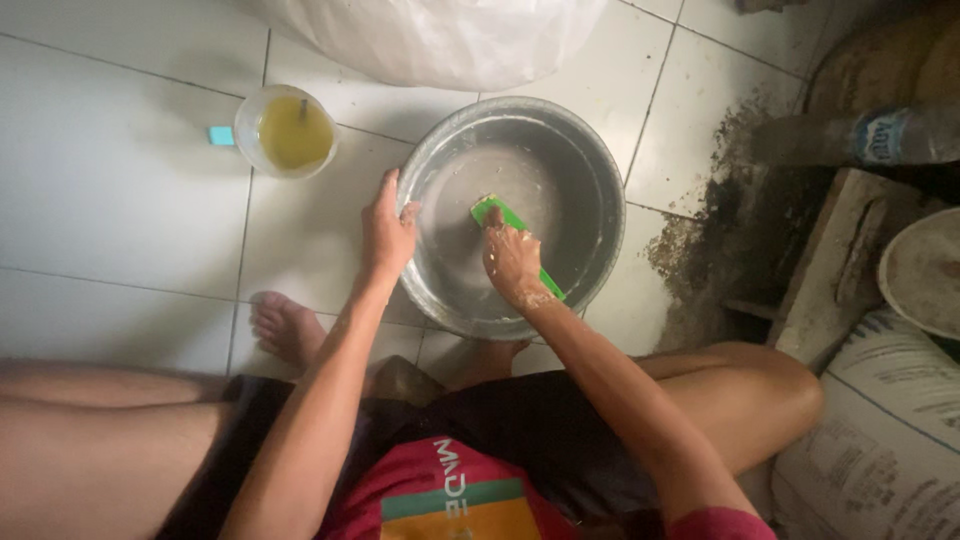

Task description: The person scrapes dough from the inside of a large basin using a green plastic scraper and then kneads the dough by hand inside a large white container.

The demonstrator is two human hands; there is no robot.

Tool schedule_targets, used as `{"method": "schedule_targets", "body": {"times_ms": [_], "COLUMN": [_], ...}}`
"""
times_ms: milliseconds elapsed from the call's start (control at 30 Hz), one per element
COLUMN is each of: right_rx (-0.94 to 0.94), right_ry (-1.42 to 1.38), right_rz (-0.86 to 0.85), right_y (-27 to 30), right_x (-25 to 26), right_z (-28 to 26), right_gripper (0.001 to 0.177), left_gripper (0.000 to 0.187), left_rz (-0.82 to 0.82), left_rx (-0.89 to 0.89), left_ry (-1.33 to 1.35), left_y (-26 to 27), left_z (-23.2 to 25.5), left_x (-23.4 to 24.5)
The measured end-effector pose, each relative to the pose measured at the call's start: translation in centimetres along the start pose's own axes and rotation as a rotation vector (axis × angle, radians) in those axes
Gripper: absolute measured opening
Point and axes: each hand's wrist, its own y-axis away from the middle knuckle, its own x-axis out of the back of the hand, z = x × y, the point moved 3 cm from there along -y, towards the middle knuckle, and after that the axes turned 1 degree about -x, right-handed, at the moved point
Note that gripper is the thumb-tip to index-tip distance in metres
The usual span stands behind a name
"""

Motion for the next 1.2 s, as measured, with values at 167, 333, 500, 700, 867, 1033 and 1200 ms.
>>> {"method": "schedule_targets", "body": {"times_ms": [167, 333, 500, 700, 867, 1033, 1200], "right_rx": [-0.019, 0.007, 0.050, -0.003, -0.180, -0.050, -0.304], "right_ry": [-0.031, -0.034, -0.398, -0.309, -0.081, -0.203, -0.199], "right_rz": [-0.042, 0.009, 0.345, 0.304, -0.042, 0.191, 0.004], "right_y": [-2.9, -4.6, -3.0, -1.3, 1.4, 0.8, -3.4], "right_x": [-0.2, -1.5, -0.2, 1.7, 0.2, -2.0, -2.7], "right_z": [-1.4, -3.0, -3.7, 0.7, 2.7, 0.1, 0.3], "right_gripper": [0.048, 0.049, 0.067, 0.052, 0.035, 0.052, 0.032], "left_gripper": [0.057, 0.056, 0.055, 0.058, 0.063, 0.053, 0.054], "left_rz": [-0.006, -0.126, 0.032, 0.017, 0.009, 0.053, 0.062], "left_rx": [0.018, 0.176, 0.057, 0.245, 0.242, 0.226, 0.170], "left_ry": [-0.025, 0.106, 0.014, 0.059, 0.154, -0.014, 0.019], "left_y": [-0.2, 0.4, 1.8, 4.2, 4.2, 5.2, 5.2], "left_z": [0.6, 0.5, 1.7, 1.4, 1.9, 1.5, 0.4], "left_x": [0.4, 0.9, 1.5, 0.9, 0.4, -0.1, -0.5]}}
